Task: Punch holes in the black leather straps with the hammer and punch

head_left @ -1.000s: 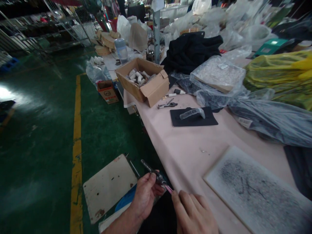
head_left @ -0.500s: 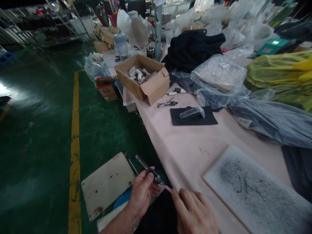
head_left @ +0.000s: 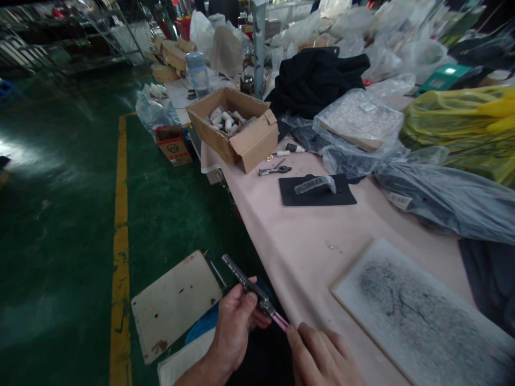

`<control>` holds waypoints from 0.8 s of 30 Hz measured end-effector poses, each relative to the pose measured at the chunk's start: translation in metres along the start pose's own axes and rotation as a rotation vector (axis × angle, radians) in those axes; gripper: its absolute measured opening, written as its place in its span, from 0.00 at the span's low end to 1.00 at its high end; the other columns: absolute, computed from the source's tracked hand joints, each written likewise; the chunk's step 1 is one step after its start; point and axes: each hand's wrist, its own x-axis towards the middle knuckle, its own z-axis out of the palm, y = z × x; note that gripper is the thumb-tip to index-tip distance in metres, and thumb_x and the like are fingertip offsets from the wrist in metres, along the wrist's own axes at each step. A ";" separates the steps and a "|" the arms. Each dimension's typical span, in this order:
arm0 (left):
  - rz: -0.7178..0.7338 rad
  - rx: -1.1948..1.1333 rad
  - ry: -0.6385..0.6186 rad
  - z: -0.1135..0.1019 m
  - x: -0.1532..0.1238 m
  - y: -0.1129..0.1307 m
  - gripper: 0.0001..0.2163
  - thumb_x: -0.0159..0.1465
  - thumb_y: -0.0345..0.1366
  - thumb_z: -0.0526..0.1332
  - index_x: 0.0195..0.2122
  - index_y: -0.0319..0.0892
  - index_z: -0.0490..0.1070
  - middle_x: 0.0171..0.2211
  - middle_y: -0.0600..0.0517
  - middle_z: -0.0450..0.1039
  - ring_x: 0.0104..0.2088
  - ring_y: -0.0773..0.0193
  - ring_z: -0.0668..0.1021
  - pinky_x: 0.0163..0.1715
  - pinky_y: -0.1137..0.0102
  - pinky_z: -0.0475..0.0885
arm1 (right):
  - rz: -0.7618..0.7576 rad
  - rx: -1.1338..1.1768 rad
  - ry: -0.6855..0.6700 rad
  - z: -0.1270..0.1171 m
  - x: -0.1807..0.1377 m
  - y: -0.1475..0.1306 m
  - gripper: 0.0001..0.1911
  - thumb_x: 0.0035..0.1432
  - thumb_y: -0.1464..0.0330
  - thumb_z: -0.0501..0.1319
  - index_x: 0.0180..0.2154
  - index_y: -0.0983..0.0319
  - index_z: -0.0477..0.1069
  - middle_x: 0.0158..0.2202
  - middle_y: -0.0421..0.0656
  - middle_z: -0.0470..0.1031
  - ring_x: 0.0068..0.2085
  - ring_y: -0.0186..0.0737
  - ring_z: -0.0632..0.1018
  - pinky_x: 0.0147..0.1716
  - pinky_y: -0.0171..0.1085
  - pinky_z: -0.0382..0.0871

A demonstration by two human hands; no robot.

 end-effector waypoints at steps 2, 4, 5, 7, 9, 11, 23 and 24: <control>-0.027 -0.020 0.015 0.001 -0.001 -0.001 0.27 0.57 0.46 0.69 0.51 0.35 0.68 0.24 0.48 0.78 0.20 0.64 0.77 0.21 0.74 0.71 | 0.002 0.002 0.020 0.000 0.001 -0.001 0.12 0.62 0.78 0.52 0.40 0.65 0.73 0.31 0.46 0.77 0.29 0.36 0.75 0.32 0.38 0.65; -0.057 -0.052 0.028 0.001 -0.002 -0.003 0.27 0.56 0.46 0.70 0.51 0.35 0.68 0.24 0.48 0.77 0.20 0.65 0.77 0.21 0.74 0.70 | 0.013 0.014 0.030 0.000 0.002 -0.003 0.11 0.62 0.78 0.52 0.40 0.66 0.73 0.31 0.47 0.76 0.29 0.36 0.75 0.32 0.38 0.65; -0.066 -0.064 0.031 0.001 -0.003 -0.004 0.26 0.56 0.46 0.70 0.51 0.35 0.68 0.24 0.48 0.77 0.20 0.66 0.77 0.21 0.74 0.70 | 0.024 0.019 0.031 0.000 0.003 -0.003 0.12 0.62 0.78 0.52 0.40 0.66 0.72 0.31 0.46 0.76 0.29 0.36 0.76 0.32 0.38 0.65; -0.072 -0.070 0.032 0.001 -0.003 -0.006 0.26 0.57 0.47 0.69 0.50 0.35 0.69 0.24 0.48 0.77 0.20 0.66 0.77 0.21 0.75 0.70 | 0.042 0.031 0.026 0.000 0.003 -0.003 0.12 0.62 0.78 0.51 0.41 0.65 0.72 0.32 0.46 0.76 0.29 0.36 0.76 0.33 0.37 0.65; -0.061 -0.052 0.035 0.000 -0.004 -0.006 0.26 0.57 0.47 0.69 0.49 0.35 0.69 0.24 0.48 0.77 0.21 0.66 0.77 0.21 0.75 0.70 | 0.055 0.054 0.017 -0.001 0.003 -0.003 0.13 0.63 0.78 0.50 0.41 0.64 0.72 0.31 0.46 0.76 0.30 0.36 0.76 0.33 0.37 0.66; -0.035 -0.027 0.044 -0.001 -0.004 -0.005 0.26 0.56 0.48 0.69 0.49 0.35 0.69 0.24 0.48 0.77 0.20 0.65 0.77 0.20 0.75 0.70 | 0.065 0.085 0.014 -0.001 0.003 -0.003 0.13 0.63 0.78 0.50 0.40 0.64 0.72 0.31 0.46 0.76 0.30 0.36 0.76 0.33 0.36 0.66; -0.226 -0.160 0.077 -0.004 -0.003 -0.008 0.25 0.52 0.48 0.72 0.44 0.35 0.71 0.26 0.48 0.78 0.20 0.68 0.76 0.18 0.77 0.68 | 0.069 0.145 -0.015 -0.001 -0.002 -0.002 0.14 0.59 0.79 0.52 0.42 0.65 0.72 0.33 0.47 0.76 0.32 0.38 0.77 0.35 0.38 0.68; -0.224 -0.154 0.076 -0.005 -0.002 -0.009 0.25 0.53 0.48 0.72 0.44 0.35 0.71 0.26 0.48 0.78 0.19 0.68 0.76 0.18 0.77 0.68 | 0.067 0.142 -0.030 -0.002 -0.002 -0.001 0.14 0.60 0.79 0.52 0.43 0.64 0.72 0.33 0.47 0.76 0.32 0.38 0.77 0.35 0.38 0.67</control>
